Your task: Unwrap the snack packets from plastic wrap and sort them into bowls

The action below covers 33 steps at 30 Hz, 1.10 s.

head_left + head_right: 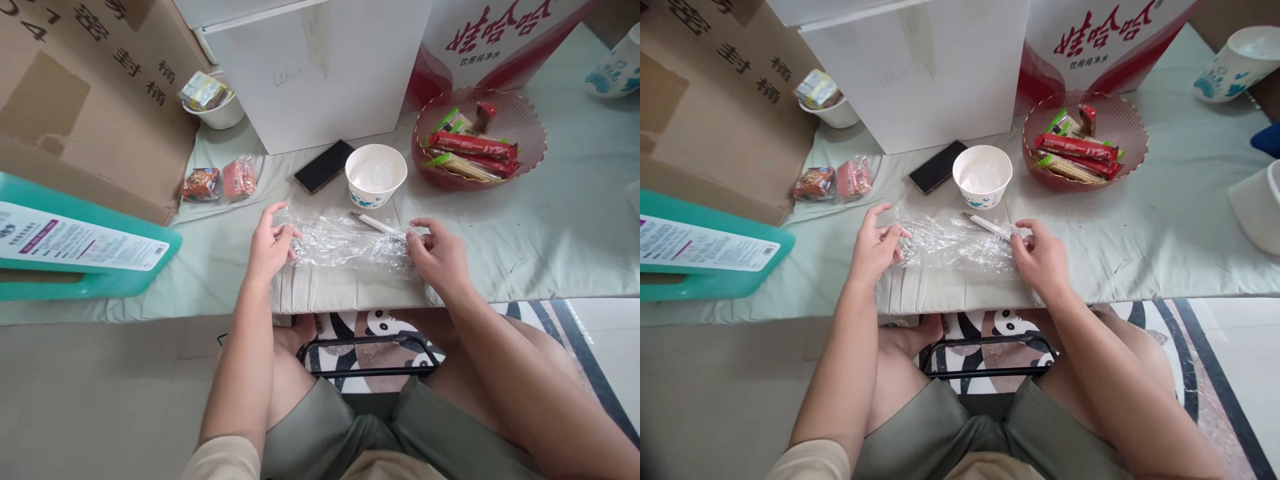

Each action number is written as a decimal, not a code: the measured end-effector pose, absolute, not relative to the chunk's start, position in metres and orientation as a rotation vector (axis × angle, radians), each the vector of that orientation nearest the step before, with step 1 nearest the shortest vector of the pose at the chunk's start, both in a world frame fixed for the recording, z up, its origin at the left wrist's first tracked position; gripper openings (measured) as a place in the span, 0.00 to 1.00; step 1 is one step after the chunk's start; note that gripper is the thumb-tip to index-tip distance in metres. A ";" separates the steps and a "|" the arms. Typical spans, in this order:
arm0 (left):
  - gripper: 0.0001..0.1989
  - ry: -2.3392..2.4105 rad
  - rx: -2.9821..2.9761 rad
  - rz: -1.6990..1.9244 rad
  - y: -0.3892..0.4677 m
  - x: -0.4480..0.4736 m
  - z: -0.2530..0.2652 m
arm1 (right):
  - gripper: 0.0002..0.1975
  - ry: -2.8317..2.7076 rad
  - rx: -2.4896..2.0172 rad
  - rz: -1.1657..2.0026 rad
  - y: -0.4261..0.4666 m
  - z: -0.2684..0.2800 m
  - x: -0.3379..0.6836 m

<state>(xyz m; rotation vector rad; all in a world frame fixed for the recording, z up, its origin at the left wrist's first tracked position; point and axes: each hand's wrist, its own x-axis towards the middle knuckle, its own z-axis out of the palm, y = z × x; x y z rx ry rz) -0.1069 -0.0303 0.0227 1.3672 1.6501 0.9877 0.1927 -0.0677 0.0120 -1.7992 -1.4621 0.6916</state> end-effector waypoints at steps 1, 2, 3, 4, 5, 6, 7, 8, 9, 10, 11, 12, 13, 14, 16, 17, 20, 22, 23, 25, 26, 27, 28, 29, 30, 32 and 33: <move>0.24 1.656 1.372 0.971 -0.031 -0.108 0.022 | 0.13 -1.466 -1.772 0.664 -0.067 0.012 0.192; 0.24 1.658 1.378 0.957 -0.031 -0.110 0.021 | 0.12 -1.465 -1.751 0.643 -0.067 0.013 0.191; 0.24 1.661 1.387 0.946 -0.031 -0.110 0.021 | 0.12 -1.459 -1.741 0.634 -0.066 0.015 0.190; 0.23 1.667 1.400 0.938 -0.032 -0.111 0.020 | 0.13 -1.450 -1.747 0.634 -0.065 0.016 0.189; 0.22 1.677 1.417 0.929 -0.032 -0.111 0.020 | 0.14 -1.438 -1.765 0.639 -0.064 0.018 0.189; 0.20 1.688 1.435 0.920 -0.033 -0.112 0.020 | 0.16 -1.425 -1.782 0.641 -0.063 0.020 0.189; 0.18 1.700 1.449 0.914 -0.034 -0.112 0.020 | 0.18 -1.410 -1.792 0.638 -0.062 0.021 0.189; 0.14 1.713 1.458 0.905 -0.036 -0.112 0.020 | 0.19 -1.397 -1.792 0.635 -0.060 0.023 0.189; 0.12 1.732 1.459 0.893 -0.038 -0.113 0.020 | 0.20 -1.382 -1.791 0.638 -0.059 0.023 0.189; 0.11 1.758 1.453 0.875 -0.040 -0.113 0.021 | 0.20 -1.364 -1.794 0.651 -0.057 0.023 0.190; 0.10 1.791 1.439 0.856 -0.042 -0.113 0.021 | 0.20 -1.348 -1.801 0.672 -0.055 0.022 0.190; 0.11 1.829 1.422 0.836 -0.044 -0.114 0.021 | 0.20 -1.333 -1.815 0.697 -0.053 0.021 0.190; 0.12 1.867 1.404 0.818 -0.047 -0.114 0.021 | 0.19 -1.324 -1.833 0.721 -0.051 0.019 0.190; 0.13 1.898 1.388 0.806 -0.049 -0.114 0.021 | 0.17 -1.325 -1.850 0.737 -0.049 0.017 0.190; 0.14 1.940 1.377 0.799 -0.052 -0.115 0.021 | 0.14 -1.352 -1.864 0.713 -0.045 0.012 0.189; 0.14 1.952 1.386 0.800 -0.053 -0.115 0.020 | 0.13 -1.371 -1.860 0.659 -0.044 0.011 0.189; 0.13 1.956 1.448 0.788 -0.055 -0.117 0.020 | 0.12 -1.425 -1.794 0.341 -0.044 0.010 0.189; 0.13 1.955 1.488 0.774 -0.056 -0.118 0.020 | 0.10 -1.473 -1.681 0.159 -0.051 0.014 0.185; 0.13 1.958 1.508 0.766 -0.056 -0.119 0.020 | 0.08 -1.514 -1.603 0.115 -0.056 0.017 0.181; 0.14 1.971 1.562 0.761 -0.055 -0.120 0.020 | 0.06 -1.664 -1.403 0.114 -0.068 0.021 0.169; 0.15 1.976 1.594 0.759 -0.055 -0.119 0.020 | 0.06 -1.777 -1.284 0.145 -0.075 0.022 0.161; 0.15 1.981 1.626 0.758 -0.055 -0.119 0.020 | 0.07 -1.906 -1.167 0.184 -0.081 0.022 0.153; 0.15 1.983 1.659 0.754 -0.054 -0.118 0.020 | 0.08 -2.039 -1.067 0.224 -0.086 0.021 0.144; 0.15 1.984 1.688 0.750 -0.054 -0.118 0.020 | 0.11 -2.166 -1.002 0.256 -0.090 0.019 0.137; 0.15 1.988 1.714 0.745 -0.053 -0.119 0.020 | 0.14 -2.276 -0.985 0.276 -0.092 0.015 0.131; 0.14 2.022 1.745 0.733 -0.051 -0.122 0.019 | 0.22 -2.427 -1.077 0.275 -0.094 0.007 0.123; 0.13 2.056 1.751 0.726 -0.050 -0.125 0.018 | 0.26 -2.477 -1.144 0.266 -0.094 0.002 0.121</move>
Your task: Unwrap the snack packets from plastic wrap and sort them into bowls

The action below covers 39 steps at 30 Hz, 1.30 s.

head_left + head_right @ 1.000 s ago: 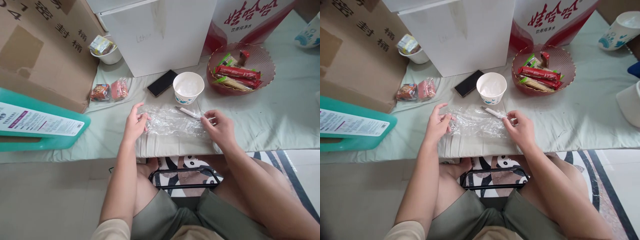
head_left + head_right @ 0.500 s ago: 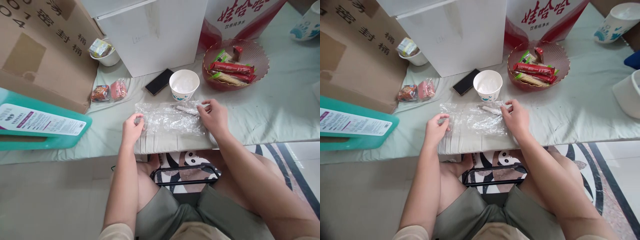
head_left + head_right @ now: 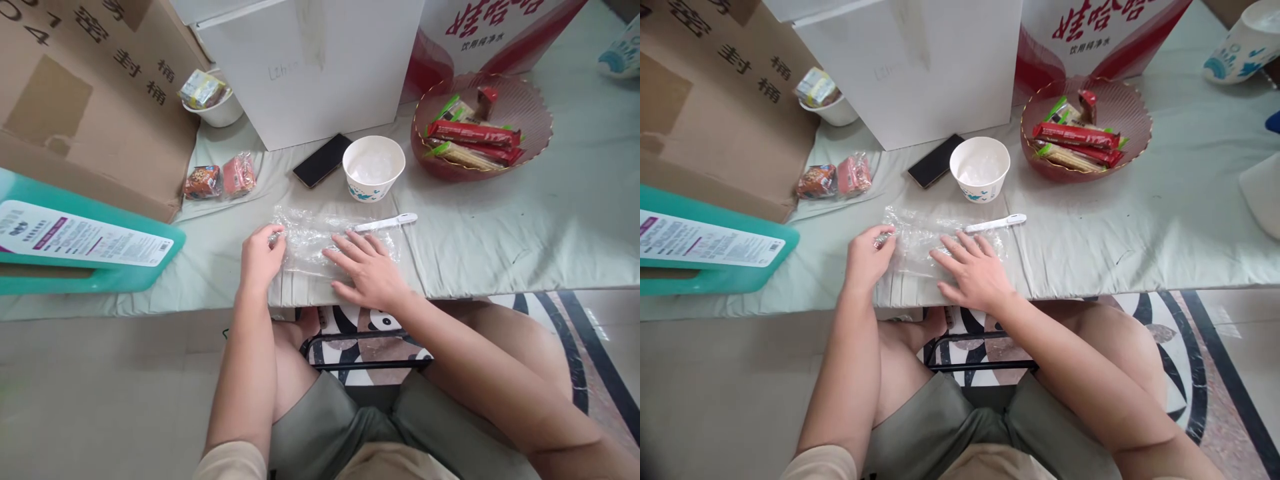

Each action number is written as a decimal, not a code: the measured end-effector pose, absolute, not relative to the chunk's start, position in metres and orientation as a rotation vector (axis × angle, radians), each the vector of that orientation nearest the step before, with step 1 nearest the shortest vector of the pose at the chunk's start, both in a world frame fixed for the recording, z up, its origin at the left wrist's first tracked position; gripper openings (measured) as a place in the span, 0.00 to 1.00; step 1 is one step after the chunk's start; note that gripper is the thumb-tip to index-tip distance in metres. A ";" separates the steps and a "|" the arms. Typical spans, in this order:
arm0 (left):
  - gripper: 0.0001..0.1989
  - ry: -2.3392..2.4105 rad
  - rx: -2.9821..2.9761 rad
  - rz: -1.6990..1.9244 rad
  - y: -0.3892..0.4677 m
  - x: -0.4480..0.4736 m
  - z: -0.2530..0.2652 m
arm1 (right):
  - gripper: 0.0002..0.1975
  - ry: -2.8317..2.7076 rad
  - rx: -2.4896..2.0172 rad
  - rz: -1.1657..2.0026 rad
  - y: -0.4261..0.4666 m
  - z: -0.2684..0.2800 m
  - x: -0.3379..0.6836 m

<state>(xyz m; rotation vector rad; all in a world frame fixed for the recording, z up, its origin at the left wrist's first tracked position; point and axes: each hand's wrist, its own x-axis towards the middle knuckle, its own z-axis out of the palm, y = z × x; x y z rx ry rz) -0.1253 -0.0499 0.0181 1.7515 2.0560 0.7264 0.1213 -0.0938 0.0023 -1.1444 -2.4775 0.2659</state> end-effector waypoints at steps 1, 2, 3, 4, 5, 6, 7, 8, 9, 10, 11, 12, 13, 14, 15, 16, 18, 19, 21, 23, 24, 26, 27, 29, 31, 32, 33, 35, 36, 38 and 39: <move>0.13 2.097 1.752 0.718 -0.049 -0.129 0.017 | 0.28 -2.515 -1.201 0.257 -0.093 -0.001 0.121; 0.12 2.143 1.749 0.710 -0.047 -0.133 0.016 | 0.29 -2.543 -1.238 0.248 -0.093 -0.004 0.120; 0.12 2.184 1.748 0.710 -0.046 -0.136 0.016 | 0.30 -2.561 -1.255 0.237 -0.093 -0.006 0.120; 0.12 2.219 1.758 0.730 -0.046 -0.137 0.016 | 0.30 -2.569 -1.254 0.224 -0.093 -0.006 0.120; 0.12 2.247 1.781 0.776 -0.046 -0.136 0.016 | 0.29 -2.565 -1.248 0.207 -0.094 -0.005 0.120; 0.12 2.266 1.815 0.844 -0.048 -0.133 0.017 | 0.29 -2.552 -1.241 0.189 -0.096 -0.003 0.120; 0.11 2.265 1.860 0.919 -0.050 -0.126 0.019 | 0.28 -2.532 -1.236 0.173 -0.097 -0.001 0.119; 0.11 2.239 1.914 0.979 -0.053 -0.117 0.021 | 0.26 -2.503 -1.240 0.161 -0.099 0.001 0.119; 0.10 2.188 1.973 0.997 -0.057 -0.106 0.024 | 0.23 -2.465 -1.263 0.153 -0.102 0.003 0.119; 0.10 2.103 2.035 0.945 -0.062 -0.094 0.026 | 0.20 -2.423 -1.304 0.147 -0.104 0.004 0.120; 0.10 2.016 2.089 0.851 -0.066 -0.082 0.028 | 0.18 -2.380 -1.359 0.142 -0.106 0.006 0.121; 0.10 1.960 2.123 0.747 -0.070 -0.071 0.030 | 0.16 -2.344 -1.411 0.144 -0.109 0.008 0.123; 0.10 1.941 2.135 0.644 -0.074 -0.062 0.031 | 0.15 -2.324 -1.445 0.157 -0.112 0.009 0.125; 0.11 1.939 2.138 0.547 -0.076 -0.055 0.032 | 0.15 -2.327 -1.454 0.194 -0.115 0.011 0.128; 0.12 1.942 2.136 0.460 -0.078 -0.051 0.033 | 0.15 -2.350 -1.425 0.262 -0.118 0.014 0.131; 0.13 1.934 2.135 0.385 -0.078 -0.050 0.034 | 0.15 -2.382 -1.360 0.344 -0.121 0.017 0.134; 0.17 1.865 2.162 0.285 -0.077 -0.053 0.035 | 0.14 -2.436 -1.183 0.476 -0.127 0.024 0.142; 0.19 1.814 2.183 0.258 -0.076 -0.056 0.035 | 0.13 -2.448 -1.099 0.515 -0.129 0.027 0.146; 0.22 1.730 2.201 0.239 -0.072 -0.064 0.033 | 0.13 -2.472 -0.945 0.558 -0.129 0.033 0.154; 0.23 1.676 2.177 0.236 -0.069 -0.072 0.029 | 0.18 -2.551 -0.831 0.607 -0.126 0.035 0.162; 0.24 1.651 2.157 0.238 -0.067 -0.075 0.028 | 0.23 -2.602 -0.801 0.621 -0.124 0.034 0.164; 0.24 1.598 2.136 0.298 -0.064 -0.079 0.025 | 0.32 -2.688 -0.842 0.575 -0.122 0.027 0.166; 0.23 1.570 2.138 0.380 -0.064 -0.081 0.024 | 0.34 -2.704 -0.900 0.522 -0.121 0.022 0.164; 0.19 1.509 2.135 0.640 -0.063 -0.084 0.025 | 0.28 -2.692 -0.960 0.429 -0.121 0.011 0.157; 0.15 1.469 2.072 0.903 -0.065 -0.087 0.028 | 0.16 -2.644 -0.880 0.411 -0.119 0.003 0.149; 0.13 1.465 2.010 0.994 -0.067 -0.089 0.030 | 0.11 -2.597 -0.808 0.435 -0.118 0.000 0.145; 0.11 1.469 1.933 1.057 -0.069 -0.092 0.034 | 0.08 -2.527 -0.747 0.474 -0.117 0.000 0.142; 0.13 1.436 1.769 1.104 -0.075 -0.097 0.042 | 0.07 -2.338 -0.713 0.579 -0.113 0.003 0.138; 0.16 1.380 1.700 1.092 -0.078 -0.100 0.047 | 0.07 -2.234 -0.742 0.641 -0.111 0.006 0.136; 0.27 1.208 1.623 0.968 -0.084 -0.104 0.058 | 0.08 -2.030 -0.863 0.763 -0.107 0.014 0.132; 0.33 1.115 1.615 0.872 -0.087 -0.106 0.063 | 0.08 -1.932 -0.939 0.809 -0.104 0.018 0.130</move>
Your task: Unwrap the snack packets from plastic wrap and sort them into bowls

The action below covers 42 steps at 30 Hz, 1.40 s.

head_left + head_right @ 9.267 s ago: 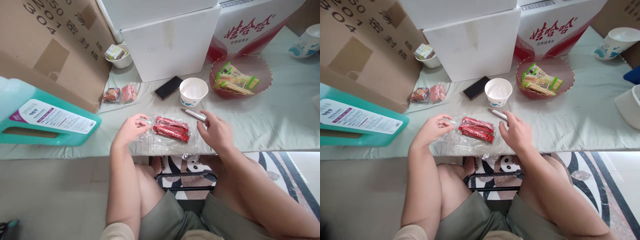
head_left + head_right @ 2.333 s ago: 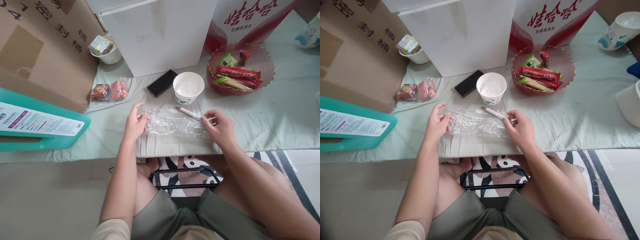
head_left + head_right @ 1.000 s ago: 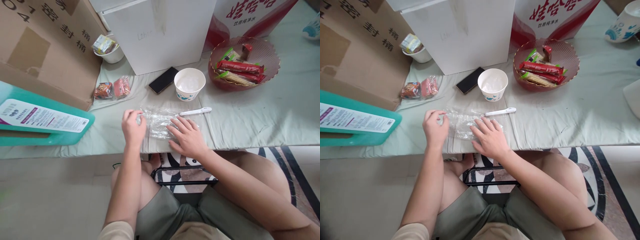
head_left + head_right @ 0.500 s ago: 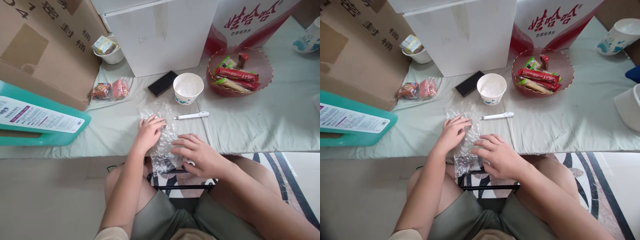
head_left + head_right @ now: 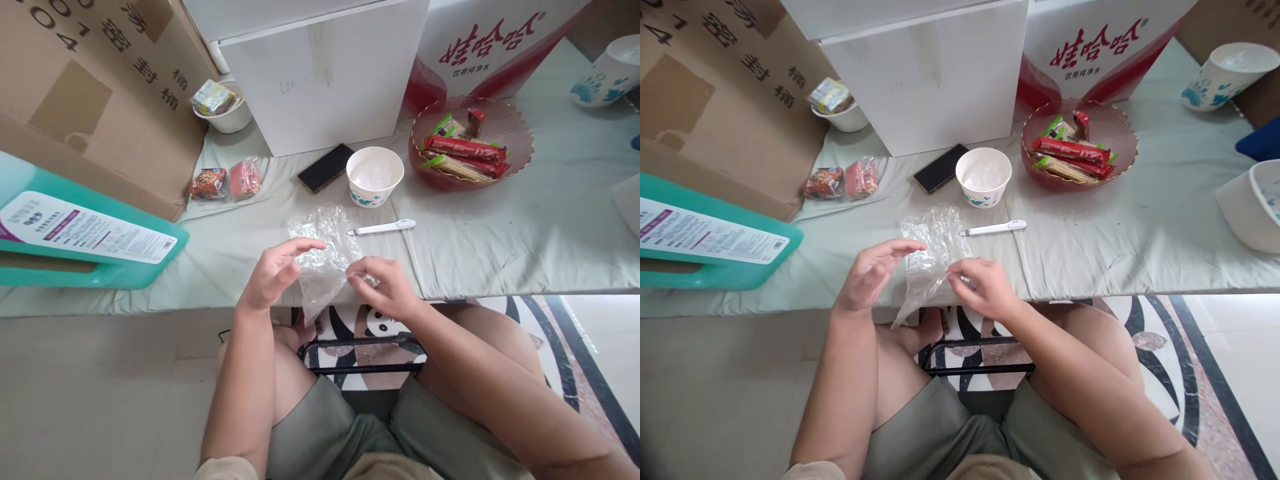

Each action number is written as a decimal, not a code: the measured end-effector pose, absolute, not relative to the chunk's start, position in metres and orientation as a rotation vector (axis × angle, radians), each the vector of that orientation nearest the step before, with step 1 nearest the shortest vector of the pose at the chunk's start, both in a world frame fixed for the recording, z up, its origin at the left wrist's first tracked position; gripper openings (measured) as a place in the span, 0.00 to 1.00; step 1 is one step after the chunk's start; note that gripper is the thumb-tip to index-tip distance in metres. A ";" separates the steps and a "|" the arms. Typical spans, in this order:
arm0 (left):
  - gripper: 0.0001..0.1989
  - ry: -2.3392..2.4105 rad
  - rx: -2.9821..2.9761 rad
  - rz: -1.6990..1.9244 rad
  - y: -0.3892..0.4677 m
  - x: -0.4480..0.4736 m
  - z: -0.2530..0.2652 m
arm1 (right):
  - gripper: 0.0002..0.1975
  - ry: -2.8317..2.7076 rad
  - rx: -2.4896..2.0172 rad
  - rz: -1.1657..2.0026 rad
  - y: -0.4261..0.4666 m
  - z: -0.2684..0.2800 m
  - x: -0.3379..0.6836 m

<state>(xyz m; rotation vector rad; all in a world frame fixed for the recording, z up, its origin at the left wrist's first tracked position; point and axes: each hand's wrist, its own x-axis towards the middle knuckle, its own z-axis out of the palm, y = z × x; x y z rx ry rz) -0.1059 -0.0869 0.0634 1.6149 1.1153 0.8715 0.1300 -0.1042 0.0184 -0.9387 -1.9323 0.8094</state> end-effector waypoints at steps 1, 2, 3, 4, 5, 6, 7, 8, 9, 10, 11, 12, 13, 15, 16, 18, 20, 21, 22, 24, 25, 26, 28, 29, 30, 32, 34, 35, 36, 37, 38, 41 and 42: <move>0.38 1.041 1.618 0.772 -0.089 -0.107 0.068 | 0.07 -1.839 -1.013 0.842 -0.101 0.022 0.127; 0.41 0.999 1.627 0.692 -0.091 -0.107 0.071 | 0.07 -1.752 -1.083 0.862 -0.097 0.025 0.124; 0.41 0.989 1.637 0.639 -0.092 -0.106 0.072 | 0.06 -1.678 -1.139 0.873 -0.093 0.027 0.120; 0.40 1.017 1.639 0.622 -0.092 -0.104 0.072 | 0.06 -1.625 -1.175 0.884 -0.089 0.028 0.117; 0.35 1.082 1.630 0.643 -0.092 -0.102 0.069 | 0.05 -1.585 -1.193 0.894 -0.085 0.029 0.113; 0.28 1.173 1.605 0.691 -0.091 -0.100 0.065 | 0.06 -1.559 -1.193 0.895 -0.081 0.029 0.110; 0.21 1.275 1.559 0.760 -0.090 -0.099 0.060 | 0.09 -1.543 -1.179 0.884 -0.077 0.029 0.108; 0.17 1.372 1.492 0.834 -0.088 -0.098 0.055 | 0.13 -1.530 -1.161 0.858 -0.074 0.028 0.106; 0.16 1.451 1.408 0.903 -0.085 -0.097 0.050 | 0.17 -1.522 -1.149 0.821 -0.071 0.027 0.105; 0.16 1.508 1.317 0.960 -0.083 -0.097 0.045 | 0.21 -1.524 -1.144 0.779 -0.069 0.026 0.104; 0.17 1.546 1.229 0.998 -0.080 -0.098 0.041 | 0.24 -1.542 -1.147 0.737 -0.068 0.024 0.103; 0.16 1.575 1.153 1.021 -0.078 -0.099 0.038 | 0.27 -1.573 -1.151 0.699 -0.067 0.023 0.102; 0.16 1.602 1.098 1.029 -0.075 -0.100 0.035 | 0.30 -1.611 -1.157 0.660 -0.066 0.021 0.101; 0.14 1.665 1.065 1.030 -0.071 -0.103 0.029 | 0.32 -1.689 -1.188 0.575 -0.065 0.017 0.099; 0.13 1.704 1.094 1.031 -0.070 -0.104 0.026 | 0.31 -1.723 -1.224 0.532 -0.065 0.015 0.098; 0.13 1.781 1.209 1.043 -0.067 -0.105 0.020 | 0.28 -1.775 -1.325 0.479 -0.065 0.010 0.096; 0.19 1.824 1.329 1.054 -0.066 -0.106 0.014 | 0.26 -1.804 -1.402 0.477 -0.064 0.005 0.095; 0.22 1.833 1.373 1.045 -0.065 -0.106 0.012 | 0.26 -1.812 -1.419 0.482 -0.064 0.003 0.095; 0.23 1.849 1.407 1.029 -0.065 -0.105 0.010 | 0.26 -1.821 -1.426 0.476 -0.064 0.001 0.095; 0.26 1.942 1.484 1.001 -0.065 -0.104 0.011 | 0.25 -1.846 -1.454 0.403 -0.063 0.001 0.096; 0.26 2.009 1.534 1.004 -0.066 -0.102 0.013 | 0.24 -1.854 -1.482 0.341 -0.062 0.002 0.096; 0.26 2.065 1.595 1.024 -0.067 -0.100 0.016 | 0.23 -1.855 -1.510 0.273 -0.062 0.003 0.097; 0.21 2.062 1.764 1.069 -0.071 -0.094 0.022 | 0.21 -1.865 -1.514 0.178 -0.063 0.008 0.097; 0.18 1.996 1.864 1.069 -0.073 -0.091 0.024 | 0.21 -1.908 -1.463 0.180 -0.064 0.011 0.096; 0.14 1.906 1.962 1.043 -0.075 -0.089 0.026 | 0.21 -1.987 -1.378 0.214 -0.065 0.013 0.096; 0.11 1.750 2.106 0.939 -0.078 -0.086 0.025 | 0.21 -2.192 -1.176 0.329 -0.070 0.016 0.094; 0.11 1.696 2.162 0.798 -0.079 -0.087 0.022 | 0.23 -2.374 -1.060 0.403 -0.075 0.015 0.094; 0.12 1.695 2.174 0.731 -0.078 -0.089 0.020 | 0.24 -2.436 -1.053 0.406 -0.077 0.014 0.095; 0.12 1.699 2.182 0.678 -0.077 -0.092 0.018 | 0.24 -2.478 -1.062 0.391 -0.079 0.012 0.096; 0.12 1.696 2.192 0.645 -0.076 -0.095 0.017 | 0.25 -2.505 -1.077 0.370 -0.081 0.011 0.097; 0.12 1.685 2.202 0.637 -0.075 -0.099 0.017 | 0.24 -2.515 -1.096 0.347 -0.081 0.009 0.100; 0.11 1.605 2.233 0.718 -0.073 -0.105 0.021 | 0.14 -2.449 -1.153 0.292 -0.077 0.005 0.106; 0.09 1.561 2.247 0.736 -0.074 -0.106 0.023 | 0.11 -2.406 -1.167 0.290 -0.074 0.005 0.108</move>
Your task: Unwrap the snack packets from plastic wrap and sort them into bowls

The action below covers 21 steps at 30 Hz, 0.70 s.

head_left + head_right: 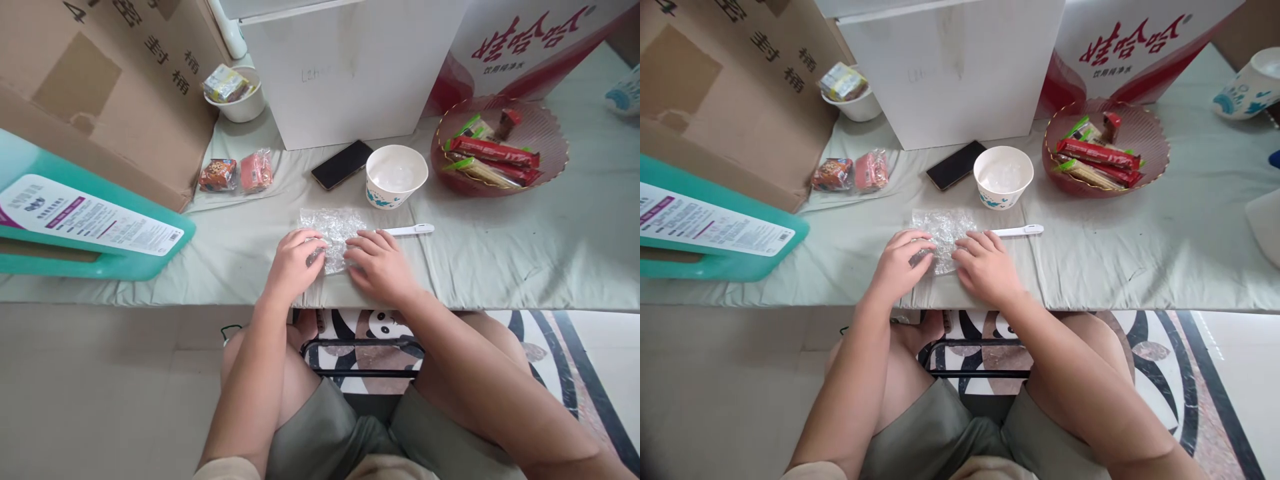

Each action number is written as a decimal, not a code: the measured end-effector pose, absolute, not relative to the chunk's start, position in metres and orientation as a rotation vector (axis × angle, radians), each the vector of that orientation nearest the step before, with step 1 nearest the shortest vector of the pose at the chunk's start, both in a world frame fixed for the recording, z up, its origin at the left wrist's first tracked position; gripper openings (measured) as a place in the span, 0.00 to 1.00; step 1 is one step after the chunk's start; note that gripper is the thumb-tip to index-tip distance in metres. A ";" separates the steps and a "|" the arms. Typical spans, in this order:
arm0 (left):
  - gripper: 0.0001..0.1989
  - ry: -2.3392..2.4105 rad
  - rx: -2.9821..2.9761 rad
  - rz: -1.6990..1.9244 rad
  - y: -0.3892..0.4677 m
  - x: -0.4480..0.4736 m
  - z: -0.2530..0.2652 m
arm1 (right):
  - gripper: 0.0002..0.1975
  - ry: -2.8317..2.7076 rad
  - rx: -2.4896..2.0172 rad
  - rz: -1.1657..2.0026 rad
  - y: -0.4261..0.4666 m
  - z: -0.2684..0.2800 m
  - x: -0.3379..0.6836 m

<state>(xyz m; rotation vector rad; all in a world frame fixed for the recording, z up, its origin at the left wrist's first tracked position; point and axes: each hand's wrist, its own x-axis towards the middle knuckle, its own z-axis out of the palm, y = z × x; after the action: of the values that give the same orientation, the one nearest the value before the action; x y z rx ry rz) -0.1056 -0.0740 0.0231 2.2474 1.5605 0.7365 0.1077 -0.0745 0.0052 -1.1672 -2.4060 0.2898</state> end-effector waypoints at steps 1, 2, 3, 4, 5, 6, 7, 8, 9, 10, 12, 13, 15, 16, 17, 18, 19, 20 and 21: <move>0.08 1.510 2.266 0.734 -0.075 -0.105 0.025 | 0.10 -2.352 -1.183 0.303 -0.072 0.006 0.109; 0.11 1.463 2.284 0.712 -0.076 -0.104 0.026 | 0.10 -2.293 -1.198 0.334 -0.069 0.007 0.110; 0.15 1.426 2.297 0.682 -0.077 -0.103 0.027 | 0.10 -2.227 -1.214 0.379 -0.066 0.008 0.112; 0.17 1.407 2.297 0.662 -0.078 -0.102 0.027 | 0.09 -2.160 -1.231 0.432 -0.064 0.010 0.113; 0.16 1.411 2.279 0.660 -0.079 -0.101 0.027 | 0.09 -2.093 -1.242 0.484 -0.063 0.012 0.115; 0.14 1.438 2.234 0.679 -0.079 -0.100 0.027 | 0.08 -2.035 -1.240 0.525 -0.062 0.014 0.117; 0.12 1.483 2.158 0.718 -0.079 -0.100 0.027 | 0.08 -1.993 -1.223 0.549 -0.062 0.016 0.119; 0.11 1.530 2.058 0.767 -0.079 -0.100 0.026 | 0.10 -1.973 -1.193 0.556 -0.062 0.018 0.121; 0.11 1.571 1.942 0.816 -0.078 -0.101 0.026 | 0.14 -1.973 -1.159 0.548 -0.062 0.019 0.123; 0.11 1.597 1.825 0.857 -0.077 -0.102 0.025 | 0.18 -1.989 -1.130 0.536 -0.062 0.019 0.124; 0.12 1.605 1.640 0.914 -0.076 -0.104 0.025 | 0.19 -2.026 -1.120 0.527 -0.063 0.018 0.126; 0.13 1.599 1.585 0.927 -0.075 -0.105 0.025 | 0.16 -2.032 -1.138 0.541 -0.063 0.016 0.126; 0.13 1.588 1.527 0.922 -0.074 -0.105 0.024 | 0.12 -2.000 -1.192 0.600 -0.063 0.014 0.125; 0.12 1.585 1.505 0.912 -0.073 -0.105 0.024 | 0.11 -1.967 -1.218 0.639 -0.063 0.013 0.125; 0.13 1.582 1.482 0.897 -0.073 -0.104 0.024 | 0.12 -1.928 -1.240 0.670 -0.063 0.012 0.125; 0.14 1.581 1.457 0.885 -0.073 -0.104 0.023 | 0.12 -1.882 -1.261 0.680 -0.062 0.012 0.125; 0.16 1.583 1.435 0.876 -0.073 -0.103 0.023 | 0.13 -1.838 -1.276 0.662 -0.062 0.012 0.125; 0.18 1.592 1.420 0.869 -0.073 -0.102 0.023 | 0.14 -1.806 -1.278 0.621 -0.062 0.012 0.125; 0.20 1.609 1.416 0.864 -0.072 -0.101 0.022 | 0.15 -1.792 -1.262 0.562 -0.062 0.012 0.125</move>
<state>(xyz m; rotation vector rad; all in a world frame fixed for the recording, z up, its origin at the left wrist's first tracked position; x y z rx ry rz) -0.1012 -0.0725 0.0222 1.4160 1.6091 0.8642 0.1249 -0.0616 0.0116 -1.2624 -1.7918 0.5617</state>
